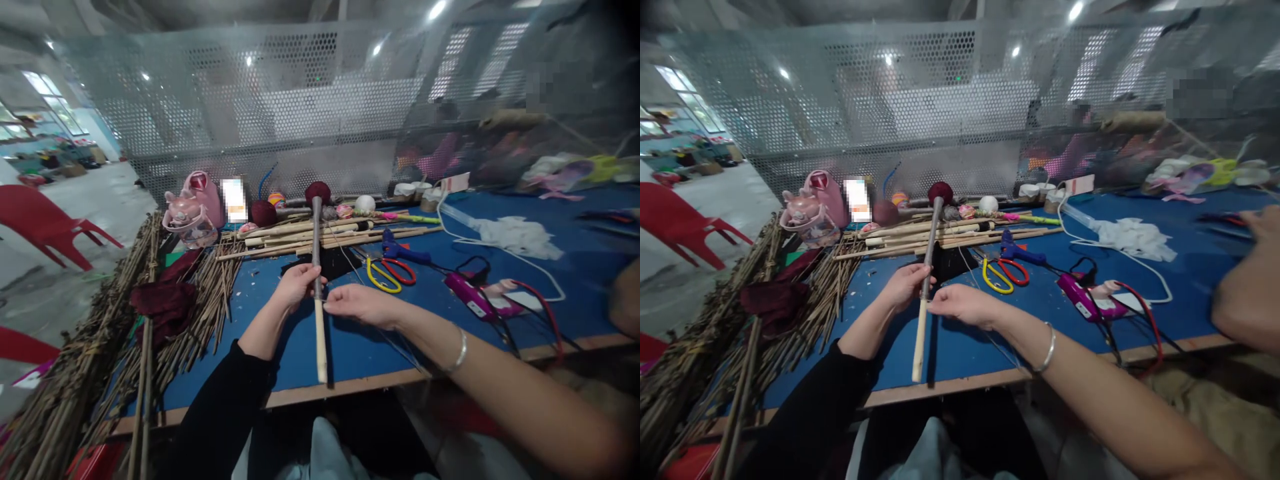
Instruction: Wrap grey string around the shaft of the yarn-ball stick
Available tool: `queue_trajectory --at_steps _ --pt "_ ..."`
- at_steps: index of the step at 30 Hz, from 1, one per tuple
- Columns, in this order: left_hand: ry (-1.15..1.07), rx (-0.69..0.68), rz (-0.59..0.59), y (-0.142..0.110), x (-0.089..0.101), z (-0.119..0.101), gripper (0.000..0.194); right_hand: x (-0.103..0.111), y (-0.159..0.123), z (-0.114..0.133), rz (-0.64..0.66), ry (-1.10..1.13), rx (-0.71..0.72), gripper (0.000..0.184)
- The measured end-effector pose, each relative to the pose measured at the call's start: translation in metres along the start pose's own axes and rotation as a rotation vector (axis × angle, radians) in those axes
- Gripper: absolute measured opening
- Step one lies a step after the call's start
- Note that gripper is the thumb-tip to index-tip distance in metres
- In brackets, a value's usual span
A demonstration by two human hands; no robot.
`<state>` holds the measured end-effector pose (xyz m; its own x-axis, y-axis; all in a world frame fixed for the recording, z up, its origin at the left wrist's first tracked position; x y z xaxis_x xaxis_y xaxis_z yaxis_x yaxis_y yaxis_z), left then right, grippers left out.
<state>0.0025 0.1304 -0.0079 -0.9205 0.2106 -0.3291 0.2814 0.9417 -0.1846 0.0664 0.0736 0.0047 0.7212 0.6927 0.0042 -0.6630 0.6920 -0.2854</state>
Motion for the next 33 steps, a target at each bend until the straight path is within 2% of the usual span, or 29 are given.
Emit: queue_trajectory --at_steps 3,6,12,14,18,24,28,33 --pt "-0.003 0.008 -0.017 -0.002 0.008 -0.002 0.025 0.021 0.004 0.018 -0.1 -0.114 0.116 0.027" --pt "-0.084 0.01 -0.023 -0.002 0.012 -0.002 0.025 0.03 0.012 0.014 -0.119 -0.123 0.145 0.03" --pt "-0.2 0.044 0.051 0.006 0.004 0.01 0.025 0.015 0.017 -0.033 0.096 0.094 -0.015 0.025" --pt "-0.224 0.049 0.087 0.009 -0.001 0.013 0.025 0.013 0.015 -0.04 0.115 0.221 -0.06 0.021" --pt "-0.269 0.078 0.152 0.009 -0.012 0.016 0.026 0.011 0.014 -0.038 0.108 0.378 -0.065 0.016" --pt "-0.294 0.054 0.104 0.006 -0.015 0.011 0.026 0.0 0.017 -0.031 0.167 0.52 -0.025 0.015" --pt "-0.184 0.069 0.078 0.002 -0.019 0.011 0.033 0.003 0.019 -0.032 0.134 0.51 0.003 0.01" --pt "-0.11 0.031 0.169 -0.002 -0.028 0.008 0.039 0.006 0.022 -0.036 0.081 0.488 -0.006 0.012"
Point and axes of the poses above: each hand's wrist, its own y-axis towards the middle knuckle, its own x-axis out of the back of the hand, z = x × y, the point moved 10 cm from there along y, towards the middle knuckle, and after that the axes turned 3 degrees about x, right-handed, at the moved point
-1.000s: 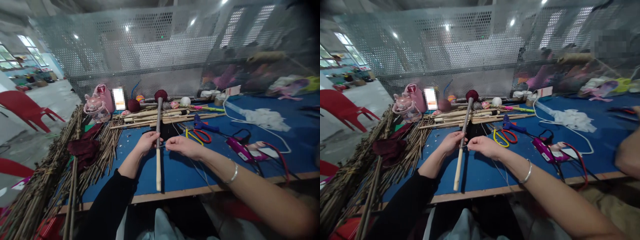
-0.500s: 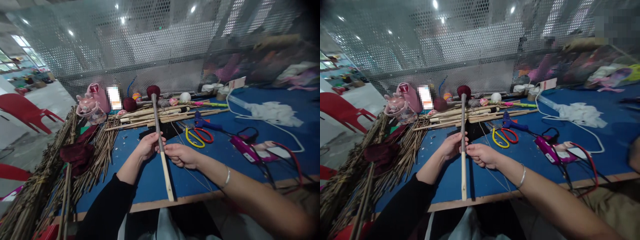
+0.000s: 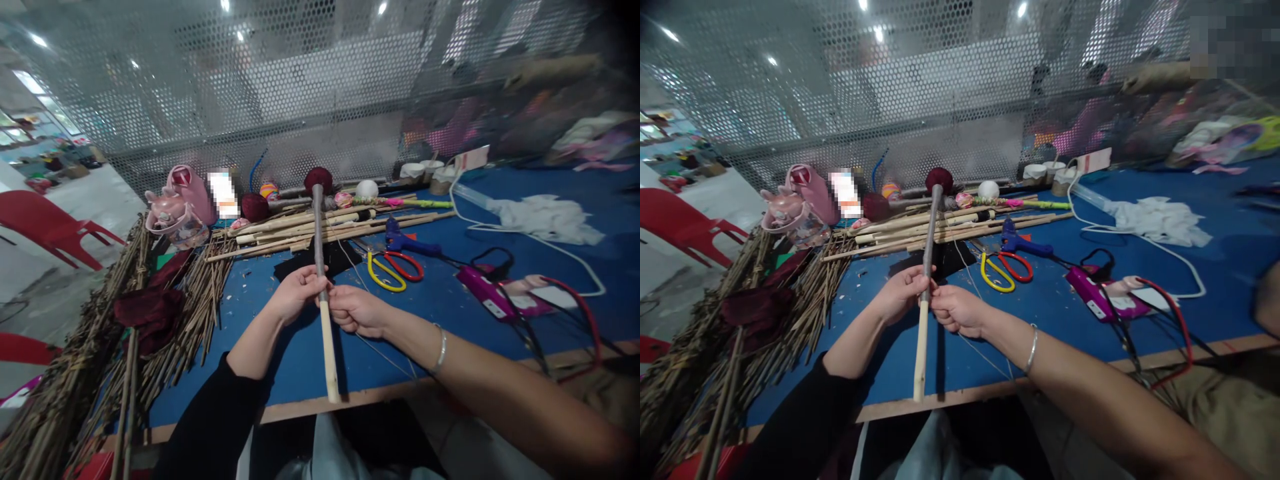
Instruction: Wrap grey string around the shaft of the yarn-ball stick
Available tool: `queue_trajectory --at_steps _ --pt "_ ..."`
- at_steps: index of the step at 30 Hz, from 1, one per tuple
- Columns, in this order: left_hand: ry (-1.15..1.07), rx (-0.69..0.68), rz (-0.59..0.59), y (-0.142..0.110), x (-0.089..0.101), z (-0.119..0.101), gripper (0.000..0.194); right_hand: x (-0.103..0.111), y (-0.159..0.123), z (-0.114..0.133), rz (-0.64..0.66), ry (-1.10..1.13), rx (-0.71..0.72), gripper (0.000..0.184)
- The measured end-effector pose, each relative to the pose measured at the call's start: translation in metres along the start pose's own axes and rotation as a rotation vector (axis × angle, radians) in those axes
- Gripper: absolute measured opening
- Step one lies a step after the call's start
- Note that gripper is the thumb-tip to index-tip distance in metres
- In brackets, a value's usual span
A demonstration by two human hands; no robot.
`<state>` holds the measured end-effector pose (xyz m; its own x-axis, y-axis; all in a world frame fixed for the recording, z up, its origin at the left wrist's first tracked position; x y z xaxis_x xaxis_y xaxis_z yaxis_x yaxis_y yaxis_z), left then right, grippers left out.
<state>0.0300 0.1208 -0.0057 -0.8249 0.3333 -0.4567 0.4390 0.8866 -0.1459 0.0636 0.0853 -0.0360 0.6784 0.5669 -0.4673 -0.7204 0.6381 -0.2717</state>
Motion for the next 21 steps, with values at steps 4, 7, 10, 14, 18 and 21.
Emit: queue_trajectory --at_steps 4,7,10,14,18,21 --pt "-0.106 -0.021 0.041 0.0 -0.002 -0.001 0.034 -0.004 -0.002 0.005 0.035 0.089 0.014 0.01" --pt "-0.179 -0.04 0.079 -0.001 -0.007 -0.003 0.032 -0.011 -0.006 0.009 0.113 0.134 0.017 0.012" --pt "-0.206 -0.048 0.106 -0.004 -0.01 -0.005 0.034 -0.013 -0.008 0.013 0.139 0.135 0.041 0.016" --pt "-0.205 -0.042 0.104 -0.005 -0.009 -0.005 0.036 -0.009 -0.006 0.017 0.101 0.134 0.096 0.016" --pt "-0.204 -0.081 0.122 -0.006 -0.01 -0.009 0.032 -0.011 -0.006 0.01 0.132 0.173 0.025 0.017" --pt "-0.175 -0.076 0.136 -0.006 -0.013 -0.009 0.037 -0.019 -0.01 0.006 0.221 0.184 -0.047 0.02"
Point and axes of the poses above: each hand's wrist, its own y-axis towards the middle knuckle, its own x-axis out of the back of the hand, z = x × y, the point moved 10 cm from there along y, towards the middle knuckle, and after that the axes turned 3 degrees about x, right-handed, at the moved point
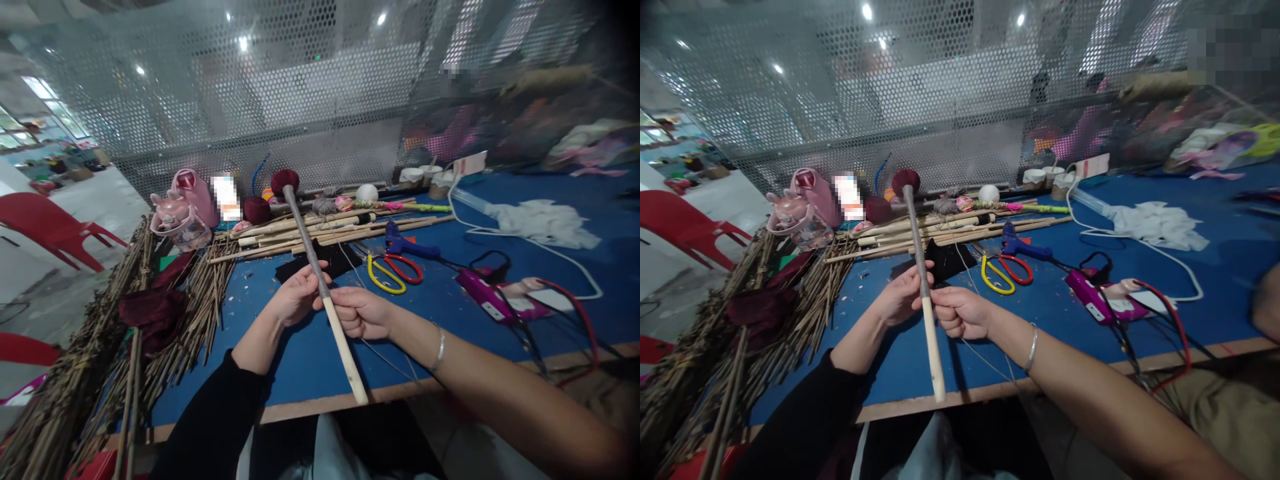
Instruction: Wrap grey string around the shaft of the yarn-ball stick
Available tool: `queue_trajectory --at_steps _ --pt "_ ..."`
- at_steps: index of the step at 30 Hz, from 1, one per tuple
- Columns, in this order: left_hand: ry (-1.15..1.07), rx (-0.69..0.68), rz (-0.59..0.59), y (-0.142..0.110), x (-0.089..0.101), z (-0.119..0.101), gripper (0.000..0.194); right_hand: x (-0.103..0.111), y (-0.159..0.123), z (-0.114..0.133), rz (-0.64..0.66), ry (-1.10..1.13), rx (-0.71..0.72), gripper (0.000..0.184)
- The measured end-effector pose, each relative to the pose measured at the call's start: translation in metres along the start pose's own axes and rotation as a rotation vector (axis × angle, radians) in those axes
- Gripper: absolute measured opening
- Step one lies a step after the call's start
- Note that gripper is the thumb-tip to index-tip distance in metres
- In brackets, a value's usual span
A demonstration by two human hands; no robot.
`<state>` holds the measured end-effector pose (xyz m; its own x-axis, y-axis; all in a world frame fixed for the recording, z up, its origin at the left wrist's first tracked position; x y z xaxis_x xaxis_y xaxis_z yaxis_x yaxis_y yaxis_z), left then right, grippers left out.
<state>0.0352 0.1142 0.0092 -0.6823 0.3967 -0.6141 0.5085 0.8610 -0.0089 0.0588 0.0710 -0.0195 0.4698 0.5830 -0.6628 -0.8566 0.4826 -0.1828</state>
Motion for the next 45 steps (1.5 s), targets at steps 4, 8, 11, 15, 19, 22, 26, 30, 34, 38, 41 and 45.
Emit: queue_trajectory --at_steps 4,8,11,15,19,22,26,30,34,38,41,45 --pt "0.101 0.038 -0.073 0.0 0.006 0.0 0.046 0.004 -0.001 0.006 -0.035 -0.031 0.051 0.021" --pt "0.249 0.045 -0.247 -0.007 0.024 -0.006 0.036 0.016 0.004 0.01 -0.149 -0.079 0.125 0.022" --pt "0.331 0.1 -0.26 -0.01 0.024 -0.001 0.037 0.021 0.007 0.008 -0.199 -0.133 0.135 0.023" --pt "0.4 0.12 -0.183 -0.008 0.017 0.006 0.036 0.024 0.007 0.005 -0.228 -0.159 0.134 0.026" --pt "0.329 0.151 -0.079 -0.008 0.013 0.009 0.04 0.025 0.005 0.006 -0.225 -0.149 0.135 0.027" --pt "0.249 0.186 -0.037 -0.01 0.014 0.01 0.043 0.023 0.006 0.007 -0.213 -0.137 0.134 0.025" --pt "0.17 0.17 -0.192 -0.004 0.029 0.006 0.034 0.021 0.008 0.006 -0.205 -0.154 0.122 0.025" --pt "0.377 0.118 -0.376 0.005 0.044 -0.007 0.031 0.024 0.009 0.005 -0.245 -0.199 0.118 0.028" --pt "0.469 0.093 -0.339 0.009 0.039 -0.012 0.03 0.023 0.007 0.005 -0.235 -0.217 0.121 0.029" --pt "0.284 0.095 -0.137 0.004 0.021 -0.007 0.038 0.006 0.005 0.001 -0.094 -0.193 0.081 0.027" --pt "0.186 0.079 -0.064 0.001 0.014 -0.007 0.041 0.001 0.005 0.003 -0.051 -0.207 0.079 0.03" --pt "0.2 0.084 -0.127 0.002 0.021 -0.005 0.041 0.018 0.001 0.02 -0.236 -0.438 0.169 0.027"
Point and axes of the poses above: each hand's wrist, its own y-axis towards the middle knuckle, its own x-axis out of the back of the hand, z = x × y, the point moved 10 cm from there along y, towards the middle knuckle, and after that the axes turned 3 degrees about x, right-handed, at the moved point
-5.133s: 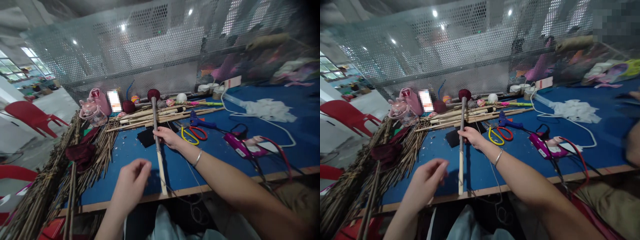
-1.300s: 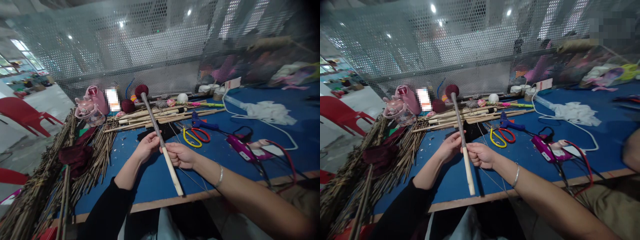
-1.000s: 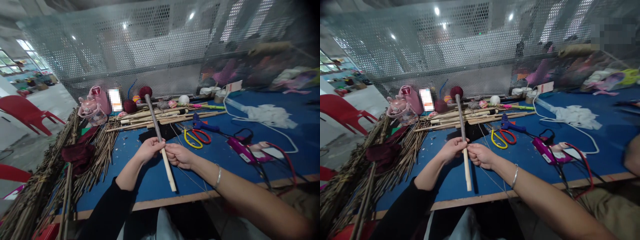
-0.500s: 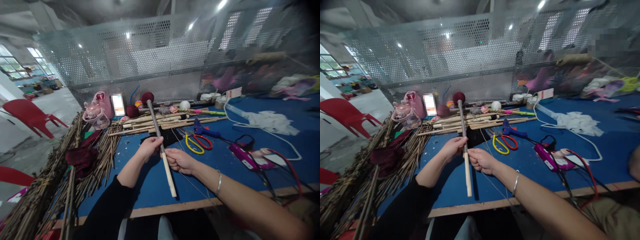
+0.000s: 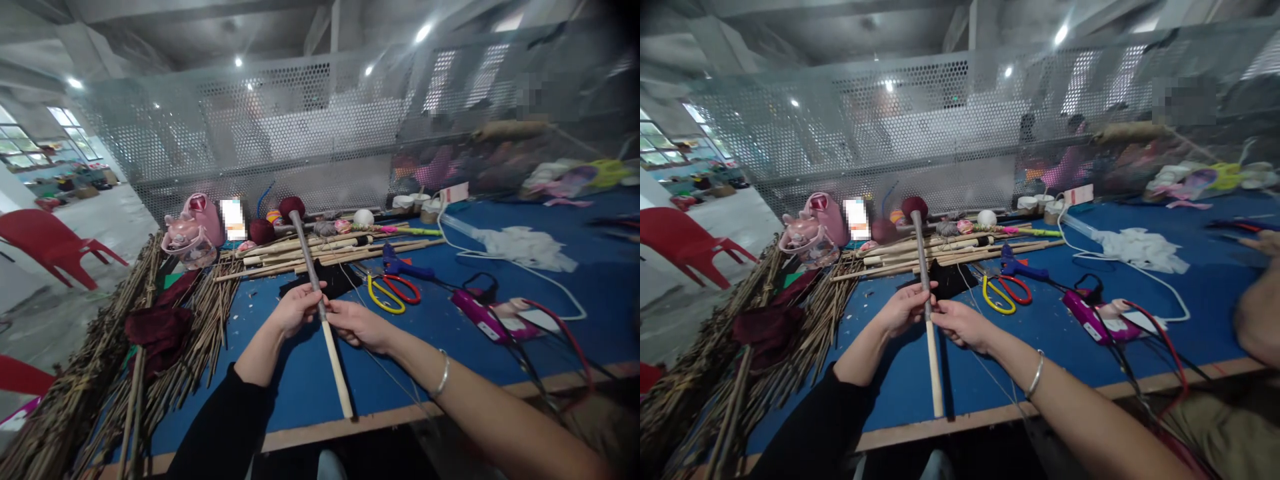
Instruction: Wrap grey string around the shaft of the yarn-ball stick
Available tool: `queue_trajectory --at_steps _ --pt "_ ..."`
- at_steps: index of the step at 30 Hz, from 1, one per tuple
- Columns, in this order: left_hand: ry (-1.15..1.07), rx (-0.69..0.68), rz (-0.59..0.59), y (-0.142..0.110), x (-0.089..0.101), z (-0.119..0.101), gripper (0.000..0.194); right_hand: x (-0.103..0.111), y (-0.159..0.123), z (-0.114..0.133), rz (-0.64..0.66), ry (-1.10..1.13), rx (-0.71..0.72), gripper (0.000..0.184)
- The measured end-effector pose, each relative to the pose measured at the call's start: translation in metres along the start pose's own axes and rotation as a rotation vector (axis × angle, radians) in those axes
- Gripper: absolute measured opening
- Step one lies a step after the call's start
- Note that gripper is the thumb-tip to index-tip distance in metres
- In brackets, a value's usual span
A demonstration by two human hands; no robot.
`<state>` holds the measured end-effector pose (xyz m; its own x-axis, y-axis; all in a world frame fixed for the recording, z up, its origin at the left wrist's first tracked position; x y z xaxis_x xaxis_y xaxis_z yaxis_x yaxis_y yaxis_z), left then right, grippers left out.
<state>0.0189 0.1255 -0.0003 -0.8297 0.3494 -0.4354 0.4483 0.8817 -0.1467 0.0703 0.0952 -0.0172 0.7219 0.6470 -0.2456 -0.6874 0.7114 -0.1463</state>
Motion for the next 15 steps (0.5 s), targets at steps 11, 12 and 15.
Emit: queue_trajectory --at_steps 11,12,15 --pt "0.021 -0.059 -0.046 0.003 0.015 -0.005 0.04 -0.004 -0.014 0.04 -0.126 -0.634 0.271 0.024" --pt "0.011 -0.059 -0.034 0.003 0.015 -0.005 0.04 -0.001 -0.013 0.038 -0.135 -0.624 0.274 0.023" --pt "-0.021 -0.045 0.026 0.003 0.009 -0.004 0.038 0.01 -0.008 0.035 -0.193 -0.543 0.275 0.023"
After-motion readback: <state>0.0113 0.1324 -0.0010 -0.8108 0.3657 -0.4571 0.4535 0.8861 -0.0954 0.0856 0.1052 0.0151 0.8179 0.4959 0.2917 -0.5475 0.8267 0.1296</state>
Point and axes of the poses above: each hand's wrist, its own y-axis towards the middle knuckle, its own x-axis out of the back of the hand, z = x × y, the point moved 10 cm from there along y, towards the middle knuckle, and after that the axes turned 3 degrees about x, right-handed, at the moved point
